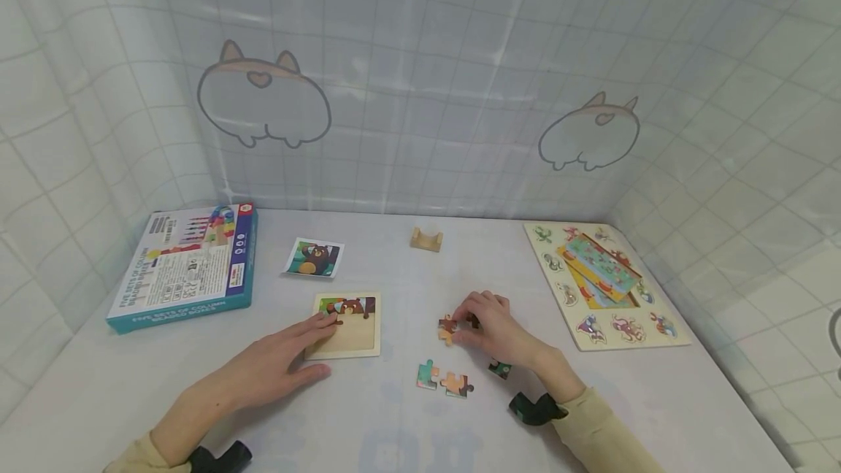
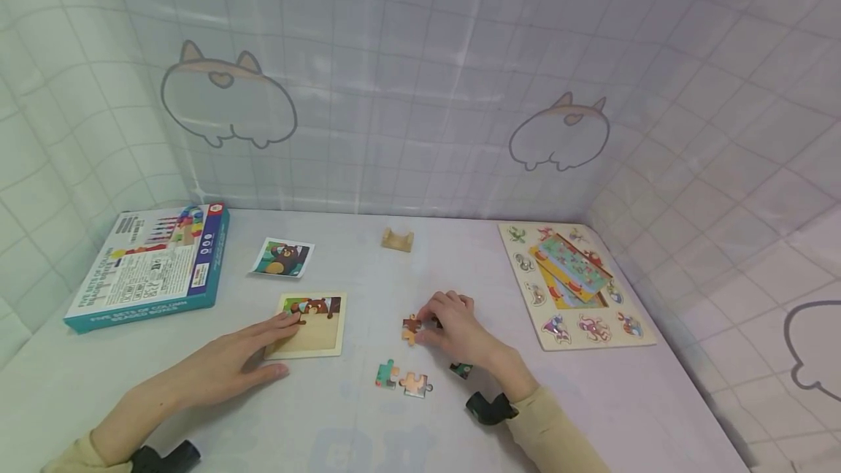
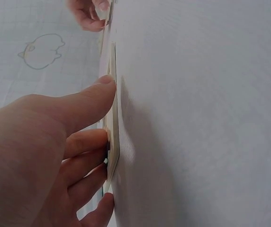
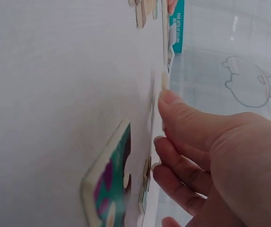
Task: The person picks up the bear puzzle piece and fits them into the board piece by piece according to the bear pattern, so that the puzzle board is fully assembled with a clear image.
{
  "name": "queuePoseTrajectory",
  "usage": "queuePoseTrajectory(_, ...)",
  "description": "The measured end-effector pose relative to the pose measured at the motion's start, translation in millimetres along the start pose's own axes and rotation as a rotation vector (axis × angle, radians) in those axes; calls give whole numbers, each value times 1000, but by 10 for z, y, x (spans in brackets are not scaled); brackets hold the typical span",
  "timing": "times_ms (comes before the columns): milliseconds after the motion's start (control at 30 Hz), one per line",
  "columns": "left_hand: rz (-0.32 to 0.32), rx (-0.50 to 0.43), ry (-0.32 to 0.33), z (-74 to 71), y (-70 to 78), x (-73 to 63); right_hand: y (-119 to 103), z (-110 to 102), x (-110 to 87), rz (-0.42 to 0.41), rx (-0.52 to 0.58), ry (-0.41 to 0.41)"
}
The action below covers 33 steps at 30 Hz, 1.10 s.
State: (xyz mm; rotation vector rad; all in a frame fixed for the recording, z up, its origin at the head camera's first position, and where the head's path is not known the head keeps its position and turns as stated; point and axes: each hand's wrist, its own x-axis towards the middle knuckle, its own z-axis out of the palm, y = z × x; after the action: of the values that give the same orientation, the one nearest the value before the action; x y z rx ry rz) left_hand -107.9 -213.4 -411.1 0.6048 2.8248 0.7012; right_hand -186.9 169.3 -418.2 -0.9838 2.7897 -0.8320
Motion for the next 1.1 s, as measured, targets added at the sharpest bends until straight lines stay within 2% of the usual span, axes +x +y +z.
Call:
queuePoseTrajectory(233,-9,6,-6,9,-7,3,-12,7,-4,-40,15,44)
queuePoseTrajectory(500,-18,0,-11,12,-10,6,-82,37,11,-89,44,57)
queuePoseTrajectory(833,-5,8,-10,-20,9,10,-397,143,121,-80,63,36)
queuePoseTrajectory(1100,-6,10,-18,-5,4,12,-671,347,329,-72,36,14)
